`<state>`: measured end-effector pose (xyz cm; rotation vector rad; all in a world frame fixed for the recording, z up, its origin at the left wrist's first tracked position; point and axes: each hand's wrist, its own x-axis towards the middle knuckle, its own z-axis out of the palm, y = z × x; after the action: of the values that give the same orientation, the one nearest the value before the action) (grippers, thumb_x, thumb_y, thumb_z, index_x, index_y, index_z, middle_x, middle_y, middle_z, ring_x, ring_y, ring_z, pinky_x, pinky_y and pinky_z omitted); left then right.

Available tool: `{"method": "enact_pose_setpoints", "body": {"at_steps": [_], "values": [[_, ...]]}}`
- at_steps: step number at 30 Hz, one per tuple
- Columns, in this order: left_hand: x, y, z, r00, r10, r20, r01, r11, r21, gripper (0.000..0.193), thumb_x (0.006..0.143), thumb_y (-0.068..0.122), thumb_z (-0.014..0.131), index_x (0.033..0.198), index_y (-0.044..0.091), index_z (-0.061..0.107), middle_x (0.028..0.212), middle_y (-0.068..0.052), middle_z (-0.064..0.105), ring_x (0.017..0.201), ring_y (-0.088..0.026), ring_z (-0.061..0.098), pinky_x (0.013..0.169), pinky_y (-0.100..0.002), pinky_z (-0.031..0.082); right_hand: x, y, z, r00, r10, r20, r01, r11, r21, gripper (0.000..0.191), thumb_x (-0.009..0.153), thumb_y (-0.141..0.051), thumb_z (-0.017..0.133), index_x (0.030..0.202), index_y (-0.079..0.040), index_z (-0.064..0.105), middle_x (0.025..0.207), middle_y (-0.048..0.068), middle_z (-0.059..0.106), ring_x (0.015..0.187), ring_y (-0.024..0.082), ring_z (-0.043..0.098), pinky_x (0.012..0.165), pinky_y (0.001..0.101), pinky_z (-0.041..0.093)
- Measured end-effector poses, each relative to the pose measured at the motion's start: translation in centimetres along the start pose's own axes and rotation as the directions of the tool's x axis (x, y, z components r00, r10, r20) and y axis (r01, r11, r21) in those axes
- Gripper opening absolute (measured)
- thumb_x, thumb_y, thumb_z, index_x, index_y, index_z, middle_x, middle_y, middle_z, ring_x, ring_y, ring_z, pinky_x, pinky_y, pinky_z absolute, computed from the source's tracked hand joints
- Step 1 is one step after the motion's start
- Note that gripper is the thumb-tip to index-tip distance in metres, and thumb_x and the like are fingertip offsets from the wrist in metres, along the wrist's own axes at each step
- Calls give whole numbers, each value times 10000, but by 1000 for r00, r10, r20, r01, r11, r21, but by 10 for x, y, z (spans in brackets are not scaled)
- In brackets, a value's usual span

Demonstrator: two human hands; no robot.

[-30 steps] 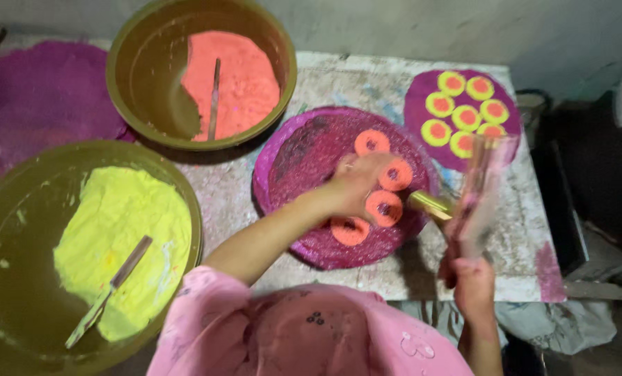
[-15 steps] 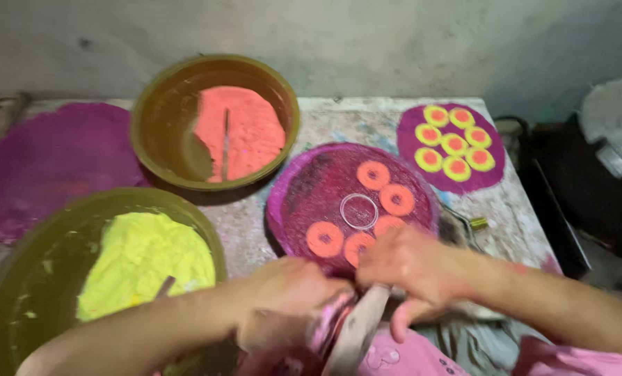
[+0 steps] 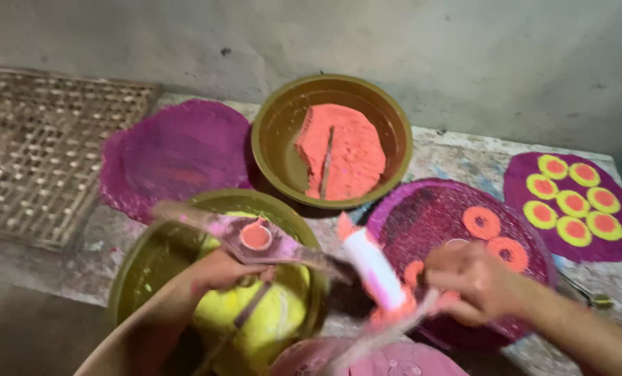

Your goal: The person uses a manual dough press to form ring-shaped dough pieces from pink and yellow dough. They repeatedly load the press, extrude the dough onto a purple mat, and arrange the finished rings in rows.

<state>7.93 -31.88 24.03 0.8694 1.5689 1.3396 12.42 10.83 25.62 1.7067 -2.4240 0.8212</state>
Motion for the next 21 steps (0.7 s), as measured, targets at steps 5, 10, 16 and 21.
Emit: {"method": "enact_pose_setpoints", "body": {"at_steps": [5, 10, 16, 21], "values": [[33, -98, -23, 990, 122, 71, -25, 649, -760, 624, 820, 24, 528, 1443, 38, 485, 1446, -149, 602, 1364, -261, 604, 1178, -428, 486, 79, 66, -21, 962, -271, 19, 197, 650, -734, 283, 764, -177, 762, 1029, -97, 703, 903, 51, 661, 808, 236, 662, 681, 363, 519], [109, -150, -41, 815, -115, -568, -93, 941, -324, 326, 972, 175, 693, 1187, -69, 669, 981, -164, 685, 850, -207, 672, 685, -382, 436, 135, 84, -12, 934, 4, -357, -184, 862, -473, 434, 808, -138, 715, 1229, -52, 659, 1224, 140, 636, 1134, 298, 625, 970, 391, 505], [117, -125, -74, 549, -86, -832, 82, 995, -49, 350, 847, 189, 718, 1177, 82, 668, 894, -115, 690, 696, -209, 594, 636, -409, 482, 155, 105, 16, 775, 628, -72, -358, 529, 770, 592, 791, 92, 429, 1335, -72, 599, 1297, 58, 620, 1195, 145, 638, 977, 300, 514], [109, -99, -71, 457, 489, -743, 186, 764, 618, 371, 876, 250, 785, 1187, 78, 680, 1138, -89, 699, 1061, -274, 651, 890, -387, 501, 138, 136, 34, 814, 524, -251, -300, 749, 591, 505, 783, 169, 362, 1144, 32, 687, 1128, 105, 660, 1064, 168, 657, 977, 306, 533]]}}
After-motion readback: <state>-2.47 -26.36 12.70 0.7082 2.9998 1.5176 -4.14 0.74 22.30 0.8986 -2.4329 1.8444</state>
